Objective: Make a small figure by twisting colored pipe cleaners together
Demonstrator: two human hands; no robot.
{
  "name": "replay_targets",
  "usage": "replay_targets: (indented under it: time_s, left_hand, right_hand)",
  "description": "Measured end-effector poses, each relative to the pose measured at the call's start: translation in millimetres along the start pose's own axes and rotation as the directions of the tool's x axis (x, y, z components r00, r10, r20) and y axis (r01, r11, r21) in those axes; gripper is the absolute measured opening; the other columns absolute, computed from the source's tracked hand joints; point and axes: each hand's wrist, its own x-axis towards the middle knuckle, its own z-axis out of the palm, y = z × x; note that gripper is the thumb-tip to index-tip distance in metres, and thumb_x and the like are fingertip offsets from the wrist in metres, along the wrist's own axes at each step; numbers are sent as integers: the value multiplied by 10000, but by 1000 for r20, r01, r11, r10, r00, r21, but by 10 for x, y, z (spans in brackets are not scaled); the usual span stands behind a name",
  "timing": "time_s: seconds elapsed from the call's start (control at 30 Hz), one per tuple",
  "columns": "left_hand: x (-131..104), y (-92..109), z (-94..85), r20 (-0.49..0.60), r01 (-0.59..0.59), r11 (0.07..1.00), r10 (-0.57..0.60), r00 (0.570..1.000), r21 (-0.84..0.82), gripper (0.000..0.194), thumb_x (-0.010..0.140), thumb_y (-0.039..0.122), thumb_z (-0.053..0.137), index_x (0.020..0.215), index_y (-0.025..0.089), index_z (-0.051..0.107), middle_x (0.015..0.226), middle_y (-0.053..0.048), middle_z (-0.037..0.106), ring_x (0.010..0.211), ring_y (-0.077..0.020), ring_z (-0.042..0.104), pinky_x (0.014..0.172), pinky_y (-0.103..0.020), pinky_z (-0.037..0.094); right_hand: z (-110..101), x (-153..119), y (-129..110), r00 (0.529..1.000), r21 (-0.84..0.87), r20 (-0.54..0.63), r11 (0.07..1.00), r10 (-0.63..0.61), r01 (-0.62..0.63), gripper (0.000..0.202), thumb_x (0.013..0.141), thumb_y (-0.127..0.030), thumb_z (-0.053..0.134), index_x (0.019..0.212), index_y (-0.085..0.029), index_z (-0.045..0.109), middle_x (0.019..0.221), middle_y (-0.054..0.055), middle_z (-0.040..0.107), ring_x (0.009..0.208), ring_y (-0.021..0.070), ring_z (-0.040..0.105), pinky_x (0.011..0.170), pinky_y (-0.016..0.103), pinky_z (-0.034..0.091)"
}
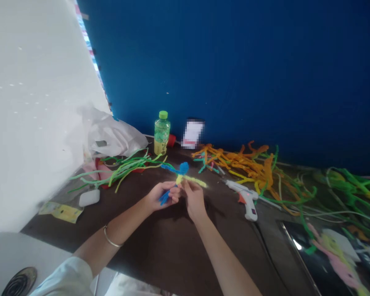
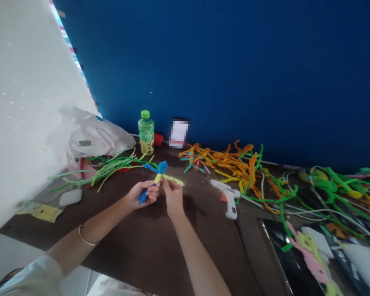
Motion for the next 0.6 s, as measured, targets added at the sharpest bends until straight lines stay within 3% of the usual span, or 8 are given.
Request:
replay_targets:
  time_s: [0.13, 0.23, 0.33, 0.4, 0.47, 0.6]
  left_hand:
    - [-1, 5, 4, 22, 24, 1000, -24, 999, 4, 108, 778, 97, 421, 764, 73, 525, 553, 31, 303, 455, -38, 320, 466, -150, 327]
    - [29, -2, -12, 31, -20, 993, 17, 999, 117, 101, 763, 132, 467, 770, 71, 546, 539, 32, 330, 443, -34, 313, 471, -162, 336]
    - [73, -38, -29, -44, -147, 930, 172, 984, 337, 168, 759, 244, 525, 771, 80, 562, 521, 31, 393, 435, -40, 349, 497, -199, 386]
    - [98, -73, -31, -110, -250, 820, 353, 929, 514, 236, 722, 328, 583, 779, 99, 560, 536, 24, 459, 455, -58, 414, 535, -239, 432]
    - [111, -101, -25, -117, -316, 657, 527, 842, 685, 297, 654, 355, 650, 813, 122, 559, 600, 10, 536, 504, -81, 485, 574, -264, 455]
    - [94, -105, -11, 27, -292, 228, 745, 667, 929, 252, 635, 333, 664, 794, 143, 615, 731, -34, 627, 674, -132, 568, 664, -260, 446]
  right_hand:
    - [20, -2, -18, 994, 143, 81, 986, 75, -86, 225, 605, -380, 709, 607, -178, 611, 568, -24, 596, 534, 109, 545, 568, 251, 475]
    - [6, 17, 2, 992, 135, 105, 987, 76, -89, 249, 620, -393, 693, 567, -176, 585, 562, -14, 589, 542, 124, 553, 569, 267, 480]
    - [-30, 42, 35, 998, 14, 45, 999, 39, -40, 268, 647, -424, 656, 601, -169, 588, 558, -3, 594, 528, 139, 554, 537, 278, 472]
    - [-51, 49, 36, 999, -111, -25, 994, -28, 25, 289, 672, -443, 622, 646, -156, 608, 572, 10, 609, 556, 151, 567, 546, 277, 465]
    - [-60, 41, 8, 992, -236, -70, 968, -108, 88, 319, 696, -457, 589, 671, -141, 626, 590, 22, 625, 581, 159, 574, 563, 274, 456]
    - [-43, -3, -80, 973, -413, -74, 895, -219, 170, 325, 718, -447, 557, 683, -137, 649, 634, 45, 656, 613, 179, 586, 591, 284, 451]
